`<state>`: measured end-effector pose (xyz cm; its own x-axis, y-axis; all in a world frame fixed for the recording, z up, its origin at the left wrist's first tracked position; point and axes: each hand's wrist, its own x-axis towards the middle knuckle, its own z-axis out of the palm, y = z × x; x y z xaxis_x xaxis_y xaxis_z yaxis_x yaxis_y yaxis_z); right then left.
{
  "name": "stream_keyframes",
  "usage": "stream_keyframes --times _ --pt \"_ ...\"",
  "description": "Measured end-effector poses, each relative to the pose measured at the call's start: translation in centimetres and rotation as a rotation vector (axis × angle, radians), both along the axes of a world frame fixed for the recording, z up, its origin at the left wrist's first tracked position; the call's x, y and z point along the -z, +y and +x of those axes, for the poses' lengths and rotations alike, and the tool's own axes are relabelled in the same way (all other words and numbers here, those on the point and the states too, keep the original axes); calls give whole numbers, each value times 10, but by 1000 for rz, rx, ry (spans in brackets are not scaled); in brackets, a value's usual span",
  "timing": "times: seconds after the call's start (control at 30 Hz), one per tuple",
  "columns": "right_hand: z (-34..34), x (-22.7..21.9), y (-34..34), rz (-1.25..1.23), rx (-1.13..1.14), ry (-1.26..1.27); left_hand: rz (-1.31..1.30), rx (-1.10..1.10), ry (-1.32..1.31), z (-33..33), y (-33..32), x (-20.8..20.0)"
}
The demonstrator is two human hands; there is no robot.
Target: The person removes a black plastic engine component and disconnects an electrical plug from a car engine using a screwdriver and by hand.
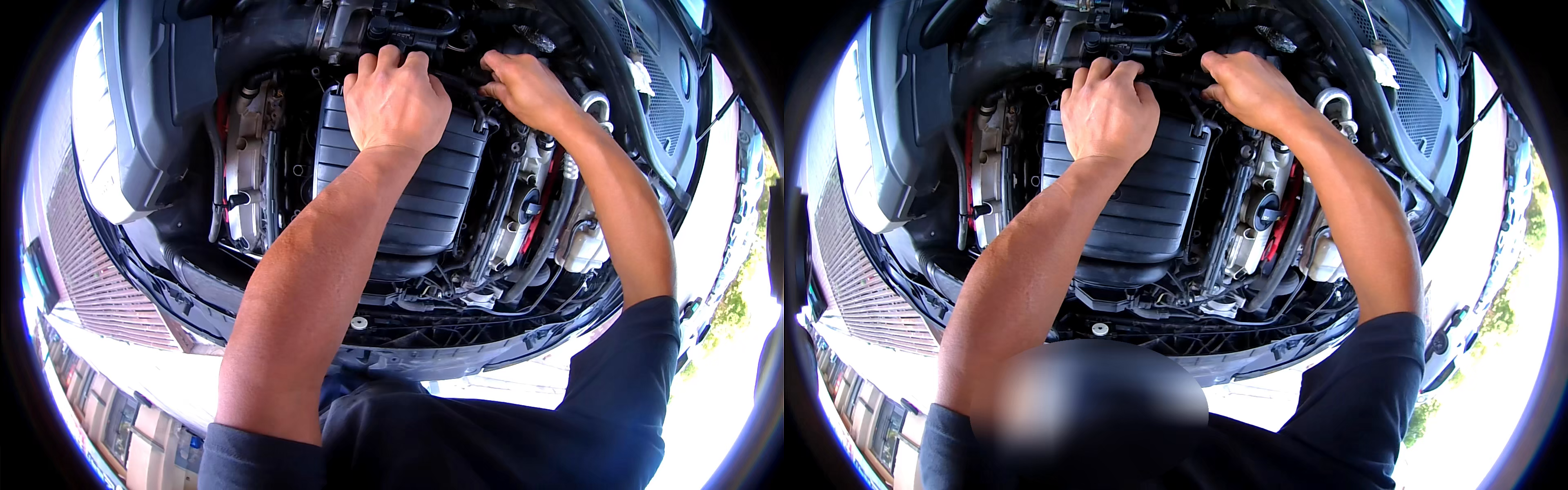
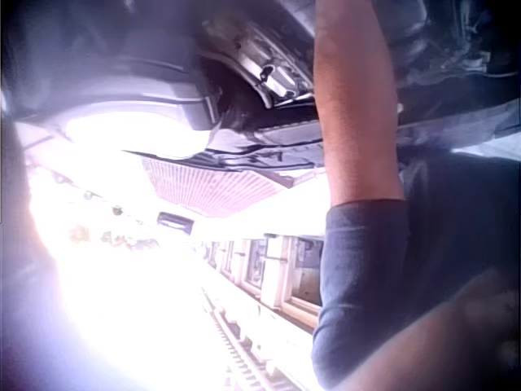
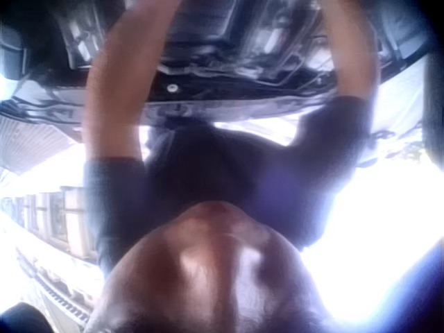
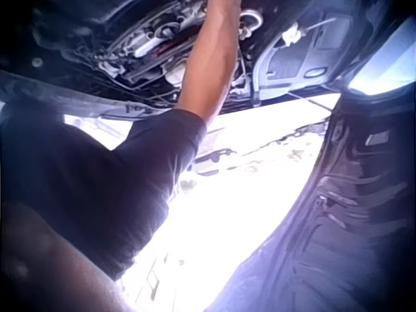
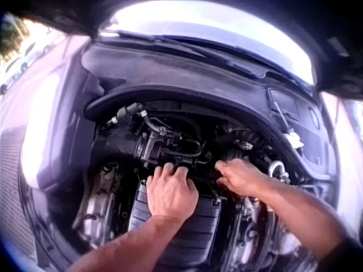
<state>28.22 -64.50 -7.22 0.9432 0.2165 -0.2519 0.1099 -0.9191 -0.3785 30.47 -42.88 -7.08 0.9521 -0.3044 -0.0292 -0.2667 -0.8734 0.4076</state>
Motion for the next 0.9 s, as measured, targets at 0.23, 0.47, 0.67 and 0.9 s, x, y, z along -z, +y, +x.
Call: stream_keyframes --times 0.23,0.47,0.67,0.9 --pt "-1 4 2 -37 -21 -16 2 5 -38 1 2 2" --pt "-2 3 4 -55 -9 -51 2 2 -70 0 2 7" --pt "-1 -5 9 -44 -4 -27 -9 6 -73 -2 4 7" --pt "-4 1 1 6 -49 -83 -38 24 -105 -5 7 8"
